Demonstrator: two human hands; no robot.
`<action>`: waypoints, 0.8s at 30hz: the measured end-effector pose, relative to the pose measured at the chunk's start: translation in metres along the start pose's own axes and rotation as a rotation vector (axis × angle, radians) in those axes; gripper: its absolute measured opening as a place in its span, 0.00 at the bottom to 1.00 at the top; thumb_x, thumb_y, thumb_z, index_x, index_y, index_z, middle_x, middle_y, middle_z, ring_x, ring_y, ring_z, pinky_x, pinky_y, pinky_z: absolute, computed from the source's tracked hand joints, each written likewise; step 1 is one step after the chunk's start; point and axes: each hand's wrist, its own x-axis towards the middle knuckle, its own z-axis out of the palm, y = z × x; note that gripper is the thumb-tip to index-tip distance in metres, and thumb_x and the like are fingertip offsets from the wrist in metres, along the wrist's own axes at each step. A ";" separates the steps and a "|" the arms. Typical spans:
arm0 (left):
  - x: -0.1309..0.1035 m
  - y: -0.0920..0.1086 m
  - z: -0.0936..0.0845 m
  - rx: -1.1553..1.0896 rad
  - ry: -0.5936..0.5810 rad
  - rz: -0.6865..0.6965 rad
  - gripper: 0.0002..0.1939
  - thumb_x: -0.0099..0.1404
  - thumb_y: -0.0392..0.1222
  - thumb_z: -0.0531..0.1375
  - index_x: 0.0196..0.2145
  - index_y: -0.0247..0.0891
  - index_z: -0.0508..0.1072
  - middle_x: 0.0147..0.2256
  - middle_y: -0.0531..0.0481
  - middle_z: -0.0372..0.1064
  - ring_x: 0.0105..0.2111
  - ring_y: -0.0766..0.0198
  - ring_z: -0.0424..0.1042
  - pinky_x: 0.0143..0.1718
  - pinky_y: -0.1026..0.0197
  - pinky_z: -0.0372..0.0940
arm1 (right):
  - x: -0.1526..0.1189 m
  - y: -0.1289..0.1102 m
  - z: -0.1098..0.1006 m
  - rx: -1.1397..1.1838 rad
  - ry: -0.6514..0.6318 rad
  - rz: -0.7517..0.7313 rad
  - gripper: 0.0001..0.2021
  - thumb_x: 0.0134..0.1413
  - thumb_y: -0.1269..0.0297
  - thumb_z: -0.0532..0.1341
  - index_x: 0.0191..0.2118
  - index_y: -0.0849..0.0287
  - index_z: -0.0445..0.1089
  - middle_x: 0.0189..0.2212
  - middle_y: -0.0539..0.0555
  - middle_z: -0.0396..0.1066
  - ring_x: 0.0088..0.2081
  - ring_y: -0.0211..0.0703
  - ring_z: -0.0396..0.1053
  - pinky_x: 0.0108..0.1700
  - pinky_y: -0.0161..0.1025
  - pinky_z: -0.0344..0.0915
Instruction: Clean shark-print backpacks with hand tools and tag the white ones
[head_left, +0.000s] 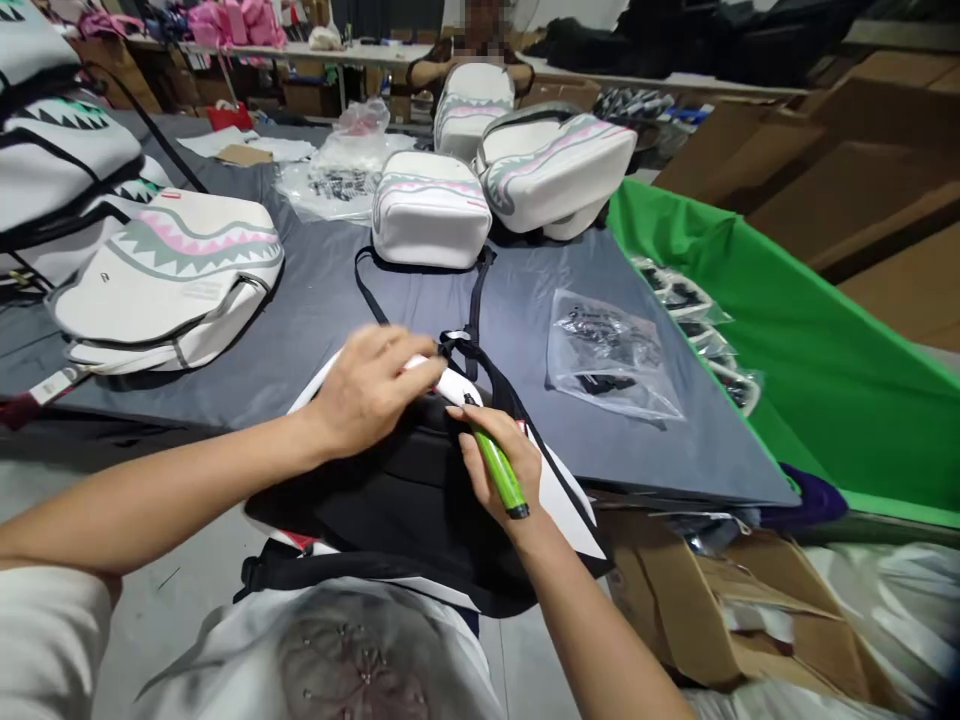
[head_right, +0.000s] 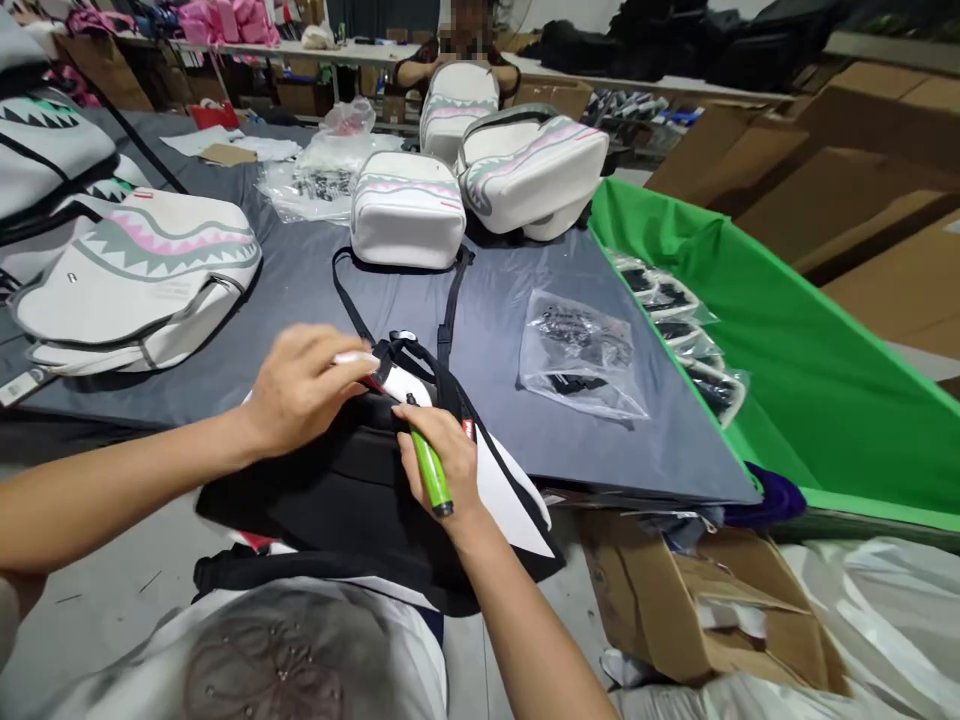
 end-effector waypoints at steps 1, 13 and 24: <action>0.005 -0.008 -0.002 0.033 0.025 -0.028 0.23 0.68 0.47 0.59 0.59 0.41 0.67 0.58 0.38 0.66 0.59 0.47 0.62 0.58 0.44 0.55 | 0.002 -0.001 0.003 -0.026 -0.010 -0.048 0.20 0.58 0.73 0.59 0.56 0.52 0.66 0.44 0.56 0.78 0.45 0.48 0.74 0.47 0.49 0.72; 0.044 -0.047 0.059 0.035 -0.391 0.116 0.53 0.61 0.56 0.63 0.70 0.29 0.39 0.64 0.32 0.55 0.61 0.48 0.58 0.58 0.50 0.51 | -0.014 0.005 0.023 -0.021 -0.180 -0.030 0.14 0.61 0.61 0.59 0.52 0.57 0.68 0.40 0.58 0.77 0.42 0.51 0.75 0.46 0.49 0.67; 0.041 -0.026 0.062 0.172 -0.418 0.045 0.53 0.60 0.50 0.64 0.71 0.32 0.37 0.63 0.30 0.55 0.55 0.42 0.62 0.57 0.43 0.54 | 0.006 0.020 0.010 0.095 -0.279 0.488 0.08 0.60 0.59 0.61 0.42 0.55 0.71 0.34 0.51 0.78 0.33 0.42 0.76 0.37 0.39 0.71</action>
